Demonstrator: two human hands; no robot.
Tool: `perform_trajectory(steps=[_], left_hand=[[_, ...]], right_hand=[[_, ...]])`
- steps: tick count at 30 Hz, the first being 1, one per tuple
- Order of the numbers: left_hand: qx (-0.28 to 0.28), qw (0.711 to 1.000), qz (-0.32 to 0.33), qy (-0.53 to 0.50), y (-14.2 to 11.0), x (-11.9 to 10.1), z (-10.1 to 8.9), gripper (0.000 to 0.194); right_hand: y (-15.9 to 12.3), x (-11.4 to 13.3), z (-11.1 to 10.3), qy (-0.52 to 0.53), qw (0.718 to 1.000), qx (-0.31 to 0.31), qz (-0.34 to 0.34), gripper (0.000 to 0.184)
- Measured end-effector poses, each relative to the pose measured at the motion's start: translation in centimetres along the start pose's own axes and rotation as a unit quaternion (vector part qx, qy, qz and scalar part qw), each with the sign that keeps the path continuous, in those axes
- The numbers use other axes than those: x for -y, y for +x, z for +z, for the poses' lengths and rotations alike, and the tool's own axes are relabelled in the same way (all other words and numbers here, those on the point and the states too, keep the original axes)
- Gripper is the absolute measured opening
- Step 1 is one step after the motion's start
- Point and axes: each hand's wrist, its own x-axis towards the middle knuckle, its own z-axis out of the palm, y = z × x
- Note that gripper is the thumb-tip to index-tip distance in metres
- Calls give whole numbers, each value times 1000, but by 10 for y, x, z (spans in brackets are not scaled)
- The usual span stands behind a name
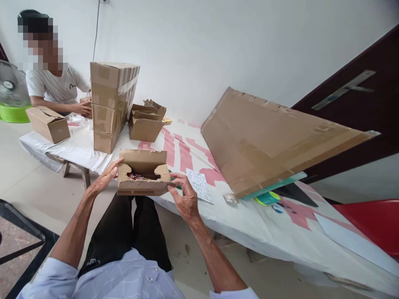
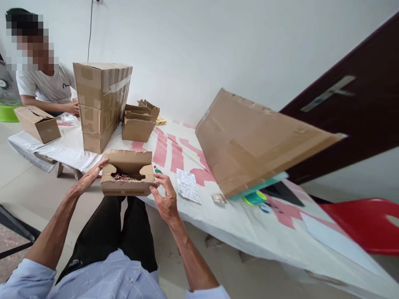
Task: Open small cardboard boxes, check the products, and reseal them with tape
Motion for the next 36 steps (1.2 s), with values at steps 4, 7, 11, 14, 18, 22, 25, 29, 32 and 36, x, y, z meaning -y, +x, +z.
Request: perform_trajectory(steps=[4,7,11,14,18,22,25,29,32,36], left_hand=[[13,998,8,57,4,-1,1,99],[38,995,32,91,5,0,0,125],[47,991,43,114,2,0,-3,129],[48,990,43,124,-3,-1,-4,127],[45,987,54,146,-8,-2,-4,118],[43,985,60,154,-6,-6,-2,115],[44,986,63,149,-3,-8,-1,114],[48,985,67,150,-2,-8,-1,114],[50,985,69,147,-1,-7,-1,113],[49,985,71,149,0,-7,-1,113]], right_hand=[[-22,10,-13,-106,987,40,-115,9],[-41,11,-16,-157,970,81,-168,19],[-49,13,-15,-161,963,103,-193,6],[-29,23,-18,-123,971,98,-179,9],[31,38,-17,-98,988,51,-109,17],[100,35,1,-84,988,117,-55,24],[137,25,20,-54,975,215,21,33],[161,19,35,16,945,311,104,43],[167,20,39,48,940,313,128,39],[168,19,43,68,940,299,149,34]])
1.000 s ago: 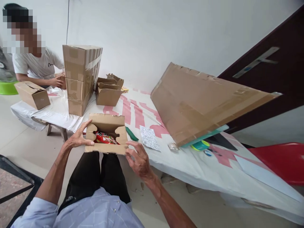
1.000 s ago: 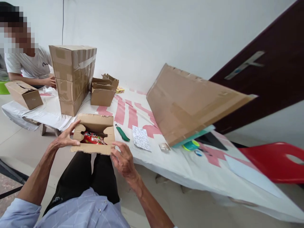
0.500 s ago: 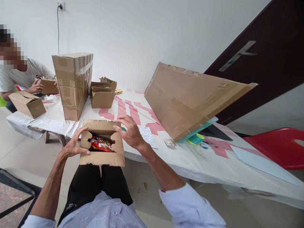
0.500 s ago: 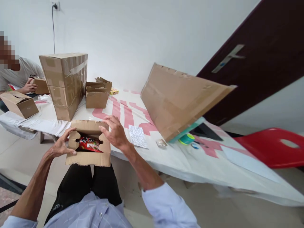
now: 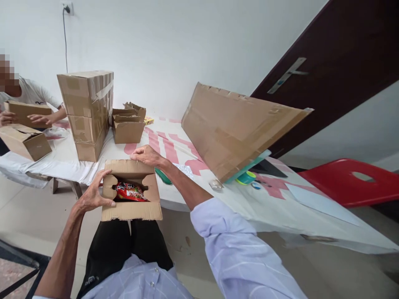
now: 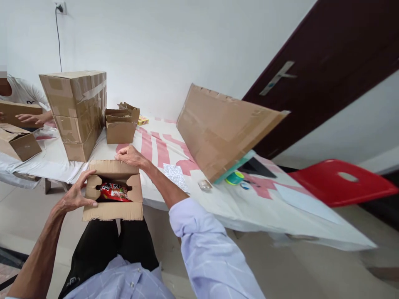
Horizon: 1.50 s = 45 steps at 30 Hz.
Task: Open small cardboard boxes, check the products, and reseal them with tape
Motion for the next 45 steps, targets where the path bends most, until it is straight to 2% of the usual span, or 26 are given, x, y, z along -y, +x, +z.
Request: perform_trajectory(steps=[6,12,18,20,22,24,26,28,30,33,35,37,40,42,45], left_hand=[[12,1000,12,11,2,0,-2,118],[29,999,12,31,5,-8,-4,116],[36,999,3,39,14,-13,-2,117],[34,999,1,43,17,-13,-4,116],[27,998,-2,51,21,-13,-7,115],[14,998,-11,55,28,-12,-10,115],[4,998,-24,53,38,-11,-11,114],[6,998,-38,50,49,-13,-11,110],[1,997,-55,49,56,-17,-11,113],[-15,995,-81,54,65,-23,-13,126],[-31,993,-90,67,70,-23,-19,127],[-55,990,-97,90,75,-19,-26,124],[-80,985,-112,107,80,-15,-34,116],[-78,983,-121,109,81,-17,-35,115],[-72,981,-129,124,81,-25,-32,126]], right_hand=[[5,-16,8,80,994,-40,63,23],[9,-27,7,180,970,-87,138,23],[7,-32,-7,234,957,-115,123,20],[4,-36,-15,264,945,-170,93,20],[-2,-43,-25,276,926,-254,44,21],[-14,-57,-35,246,914,-322,2,25],[-34,-79,-44,170,914,-368,-14,30],[-61,-105,-54,54,908,-415,6,36],[-95,-131,-68,-47,885,-461,48,38],[-148,-168,-100,-115,848,-509,93,30],[-178,-188,-128,-162,822,-532,125,26],[-200,-207,-155,-209,799,-541,158,24],[-218,-231,-186,-275,779,-529,195,24],[-221,-246,-198,-312,773,-509,214,24],[-219,-267,-208,-356,770,-474,236,22]])
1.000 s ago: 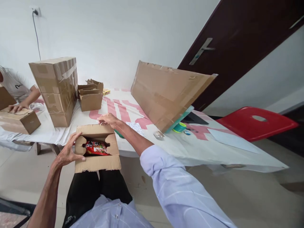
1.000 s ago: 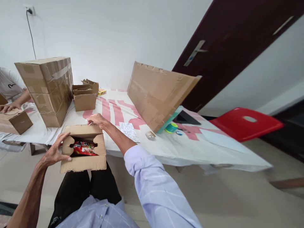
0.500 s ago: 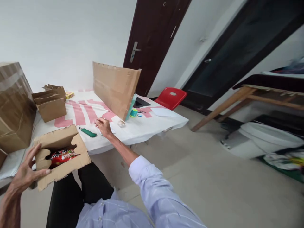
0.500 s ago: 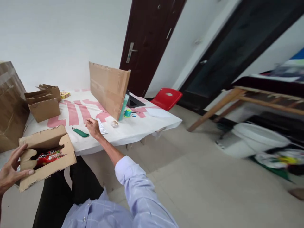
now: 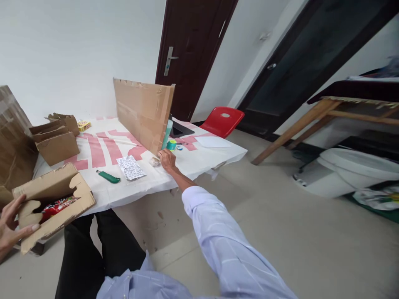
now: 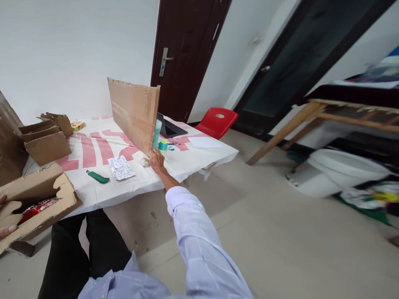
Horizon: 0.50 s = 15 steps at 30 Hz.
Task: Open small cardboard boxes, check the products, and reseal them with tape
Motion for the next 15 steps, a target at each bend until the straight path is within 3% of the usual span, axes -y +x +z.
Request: perform_trajectory(steps=[8,15], left_hand=[[1,999,-25,38,3,1,-2,125],[-2,999,-4,49,7,-16,0,122]], right_hand=[[-3,-11,29,-22,999,29,-16,20],[-5,-9,23,90,994,7,62,26]])
